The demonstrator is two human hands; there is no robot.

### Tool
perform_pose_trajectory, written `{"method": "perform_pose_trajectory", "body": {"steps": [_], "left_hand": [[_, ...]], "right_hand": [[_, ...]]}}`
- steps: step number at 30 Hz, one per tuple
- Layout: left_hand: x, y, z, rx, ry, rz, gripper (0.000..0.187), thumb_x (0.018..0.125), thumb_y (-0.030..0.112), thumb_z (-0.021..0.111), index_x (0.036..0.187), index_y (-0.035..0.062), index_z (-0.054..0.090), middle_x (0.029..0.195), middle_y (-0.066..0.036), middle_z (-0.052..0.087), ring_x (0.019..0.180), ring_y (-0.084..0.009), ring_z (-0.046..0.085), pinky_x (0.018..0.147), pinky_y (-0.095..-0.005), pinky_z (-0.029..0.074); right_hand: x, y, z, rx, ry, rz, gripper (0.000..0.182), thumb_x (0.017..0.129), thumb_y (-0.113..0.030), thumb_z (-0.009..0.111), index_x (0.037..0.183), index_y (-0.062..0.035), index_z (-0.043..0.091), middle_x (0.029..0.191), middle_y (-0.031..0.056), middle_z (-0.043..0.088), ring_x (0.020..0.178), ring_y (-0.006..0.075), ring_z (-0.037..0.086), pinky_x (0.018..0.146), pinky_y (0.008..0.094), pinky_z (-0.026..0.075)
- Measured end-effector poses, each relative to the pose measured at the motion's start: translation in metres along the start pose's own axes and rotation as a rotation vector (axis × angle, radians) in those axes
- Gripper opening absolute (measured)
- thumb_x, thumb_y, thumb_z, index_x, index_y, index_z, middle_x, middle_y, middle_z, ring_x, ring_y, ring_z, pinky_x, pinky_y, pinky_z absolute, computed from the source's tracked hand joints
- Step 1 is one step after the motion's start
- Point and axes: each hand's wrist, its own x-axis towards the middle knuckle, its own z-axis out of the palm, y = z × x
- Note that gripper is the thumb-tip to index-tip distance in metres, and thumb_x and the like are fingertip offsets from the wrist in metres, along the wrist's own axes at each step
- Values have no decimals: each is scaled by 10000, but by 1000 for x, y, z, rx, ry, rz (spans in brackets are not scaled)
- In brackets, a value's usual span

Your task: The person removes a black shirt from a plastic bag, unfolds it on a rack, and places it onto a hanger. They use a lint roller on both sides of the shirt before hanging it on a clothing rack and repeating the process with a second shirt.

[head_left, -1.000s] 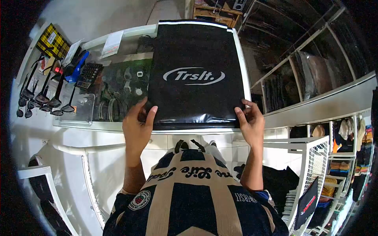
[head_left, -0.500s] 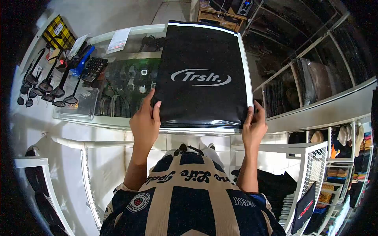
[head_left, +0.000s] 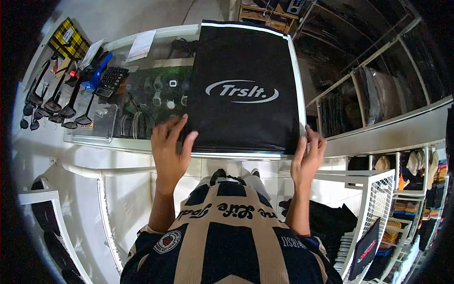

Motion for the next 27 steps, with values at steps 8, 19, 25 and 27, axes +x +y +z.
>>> {"method": "perform_pose_trajectory", "body": {"steps": [8,19,25,27], "left_hand": [[-27,-1,-8,96,-235,42,613,835,441,770,1395,233,630,1447,-182,552,1416,-404,416,1163,-607,275],[-42,-17,2,32,-159,67,412,855,191,770,1263,219,726,1359,-96,649,1353,-308,526,1158,-542,343],[-43,-17,5,-9,-141,51,386,903,158,727,1288,177,707,1421,-104,601,1391,-307,488,1194,-538,307],[-44,-21,6,11,-145,54,445,854,163,768,1293,194,706,1415,-109,606,1364,-315,511,1157,-554,337]], "right_hand": [[-34,-3,0,-148,-189,-205,470,933,-340,685,1366,-160,645,1521,228,417,1388,371,417,1165,567,255],[-40,15,2,-121,-187,-245,383,946,-230,676,1318,-140,680,1515,180,467,1388,364,447,1169,542,292],[-44,16,8,-103,-139,-257,388,936,-191,678,1318,-121,677,1507,183,479,1400,357,440,1172,548,286],[-47,19,11,-104,-110,-275,391,923,-166,682,1309,-110,683,1495,181,498,1409,353,438,1174,553,275]]}}
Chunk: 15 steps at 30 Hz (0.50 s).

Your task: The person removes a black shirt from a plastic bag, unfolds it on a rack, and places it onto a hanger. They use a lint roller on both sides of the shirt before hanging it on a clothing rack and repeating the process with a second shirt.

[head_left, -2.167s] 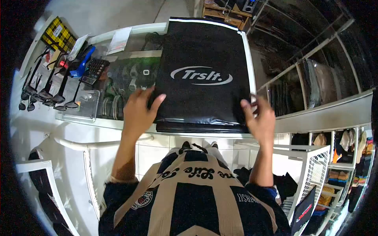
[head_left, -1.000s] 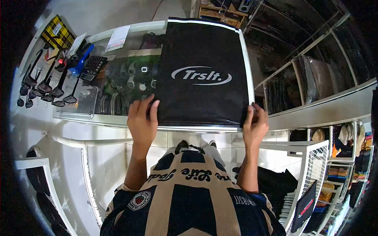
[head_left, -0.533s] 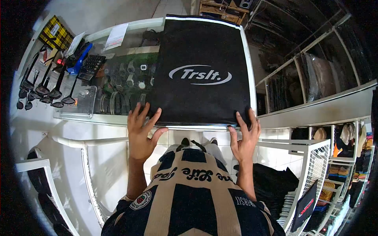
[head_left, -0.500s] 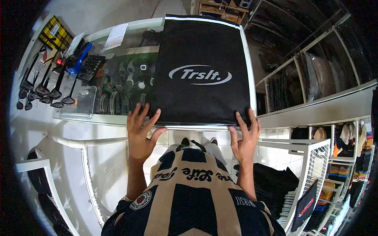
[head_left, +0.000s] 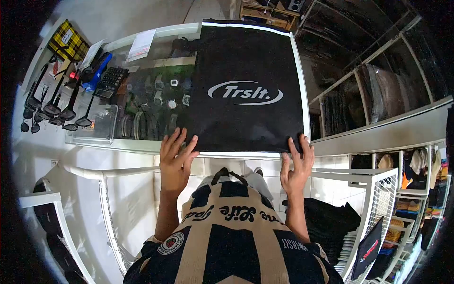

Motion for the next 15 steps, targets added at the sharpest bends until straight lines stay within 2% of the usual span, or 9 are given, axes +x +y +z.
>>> {"method": "perform_pose_trajectory", "body": {"steps": [1,3,7,11,13,14,15], "left_hand": [[-1,-2,2,-1,-2,3,445,854,163,768,1293,194,706,1415,-109,606,1364,-315,511,1157,-554,337],[-3,-5,4,72,-41,37,400,937,115,674,1334,165,674,1476,-110,547,1408,-317,461,1201,-536,285],[-4,-2,3,47,-37,34,325,1015,177,588,1326,152,680,1457,-115,556,1418,-317,437,1190,-562,263],[-4,-6,4,98,-67,67,376,989,206,635,1359,140,655,1477,-160,523,1406,-349,436,1177,-539,291],[-5,-3,7,-20,43,-3,516,946,184,672,1440,83,562,1486,-215,491,1390,-381,434,1159,-512,322],[-6,-1,8,-24,47,13,516,946,184,672,1440,83,562,1486,-215,491,1390,-381,434,1159,-512,322],[-7,1,10,-98,131,24,592,900,175,702,1447,25,529,1458,-249,488,1349,-411,458,1133,-496,355]], "right_hand": [[-1,1,2,-1,2,3,391,923,-166,682,1309,-110,683,1495,181,498,1409,353,438,1174,553,275],[-2,2,6,-2,48,-16,374,935,-183,653,1298,-106,692,1476,180,524,1400,355,455,1171,553,270],[-6,7,17,-14,125,-12,352,969,-228,576,1262,-91,714,1439,180,568,1381,352,485,1160,537,279],[-4,8,32,-34,238,-36,313,952,-186,584,1200,-80,744,1364,164,622,1319,341,532,1132,523,310],[-2,4,28,-32,270,-41,292,941,-160,595,1172,-81,754,1323,156,642,1262,343,559,1122,506,324],[-2,5,26,22,272,-48,306,918,-126,617,1191,-60,740,1352,190,612,1283,365,539,1121,501,338],[-5,5,22,83,296,-33,338,904,-111,631,1223,-46,719,1372,208,589,1289,378,529,1114,497,355]]}}
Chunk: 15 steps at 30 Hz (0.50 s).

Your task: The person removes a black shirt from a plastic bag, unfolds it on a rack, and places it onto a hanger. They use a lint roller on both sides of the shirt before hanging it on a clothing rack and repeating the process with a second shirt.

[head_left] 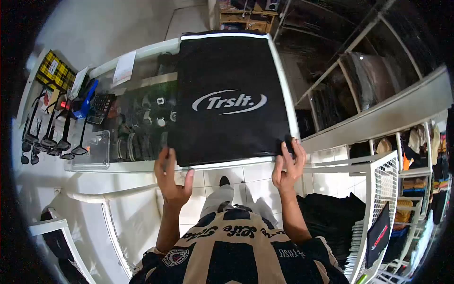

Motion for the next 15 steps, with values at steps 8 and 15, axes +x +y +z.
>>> {"method": "perform_pose_trajectory", "body": {"steps": [8,15], "left_hand": [[-19,100,46,-267,-23,280,575,876,136,656,1392,-73,511,1314,-232,602,1220,-397,546,1043,-467,429],[-80,265,121,-627,-529,561,522,919,165,683,1387,-23,549,1130,-180,674,1019,-339,638,928,-431,480]], "right_hand": [[-60,15,-108,33,105,195,428,868,-30,694,1294,-12,653,1287,237,595,1171,378,595,995,418,484],[-185,52,-279,-184,340,613,340,881,-22,689,1219,-51,694,1158,196,610,984,314,663,858,380,543]]}}
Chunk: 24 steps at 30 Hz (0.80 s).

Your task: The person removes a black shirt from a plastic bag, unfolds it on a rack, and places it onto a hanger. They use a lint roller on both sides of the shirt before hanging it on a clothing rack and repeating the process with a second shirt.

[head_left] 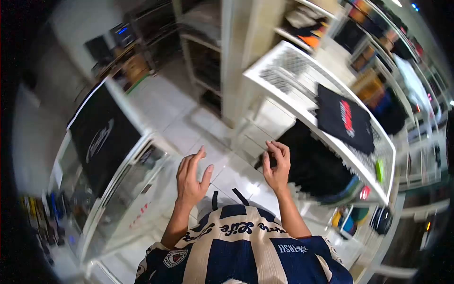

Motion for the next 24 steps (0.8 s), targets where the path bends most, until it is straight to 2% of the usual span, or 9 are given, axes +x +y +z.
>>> {"method": "perform_pose_trajectory", "body": {"steps": [6,8,10,13,16,19,21,23,24], "left_hand": [[34,77,143,-162,-430,334,415,901,174,727,1297,70,658,1085,-122,684,1001,-317,637,898,-419,499],[59,99,181,-272,-466,412,354,894,139,723,1243,85,690,1112,-111,680,1015,-321,631,901,-423,501],[89,108,213,-195,-419,537,346,882,122,721,1223,77,691,1142,-111,679,1044,-319,622,905,-424,508],[130,122,247,-167,-444,550,371,873,100,707,1243,77,682,1193,-121,667,1124,-332,599,970,-438,485],[159,124,272,-118,-464,654,433,871,74,679,1303,89,656,1306,-134,620,1258,-357,535,1100,-462,386],[172,120,285,-163,-514,724,371,873,92,695,1244,85,689,1266,-126,647,1232,-345,556,1077,-445,403],[178,123,285,-188,-491,772,270,873,114,713,1140,82,736,1139,-113,686,1156,-326,595,1054,-461,409],[183,130,285,-210,-504,815,227,873,128,719,1093,81,749,1073,-105,691,1114,-314,608,1046,-477,408],[183,136,285,-213,-498,831,189,872,143,725,1046,80,761,1006,-98,696,1072,-301,621,1039,-493,407]], "right_hand": [[-36,55,-130,-121,261,280,279,918,-35,674,1195,-52,709,1123,135,619,831,180,670,753,306,549],[-47,60,-160,-148,293,344,285,913,-40,682,1195,-67,714,1113,121,625,809,166,657,730,290,544],[-56,59,-178,-172,328,395,280,916,-58,685,1193,-74,717,1091,103,625,790,156,640,706,280,532],[-66,60,-190,-131,388,459,269,919,-76,686,1186,-76,717,1072,97,619,769,157,632,673,282,514],[-69,60,-187,-70,427,501,255,917,-54,691,1171,-54,719,1037,81,613,769,124,619,677,259,524],[-65,59,-177,11,418,557,275,927,-51,679,1201,-45,701,1063,78,636,810,112,633,710,247,524],[-58,67,-167,44,442,572,281,940,-52,668,1219,-38,688,1089,75,646,833,110,642,717,244,524],[-44,73,-155,365,421,712,357,983,-169,662,1309,-31,620,1108,79,658,848,135,657,751,268,543],[-34,73,-152,354,445,718,357,983,-169,662,1309,-31,620,1108,79,658,848,135,657,751,268,543]]}}
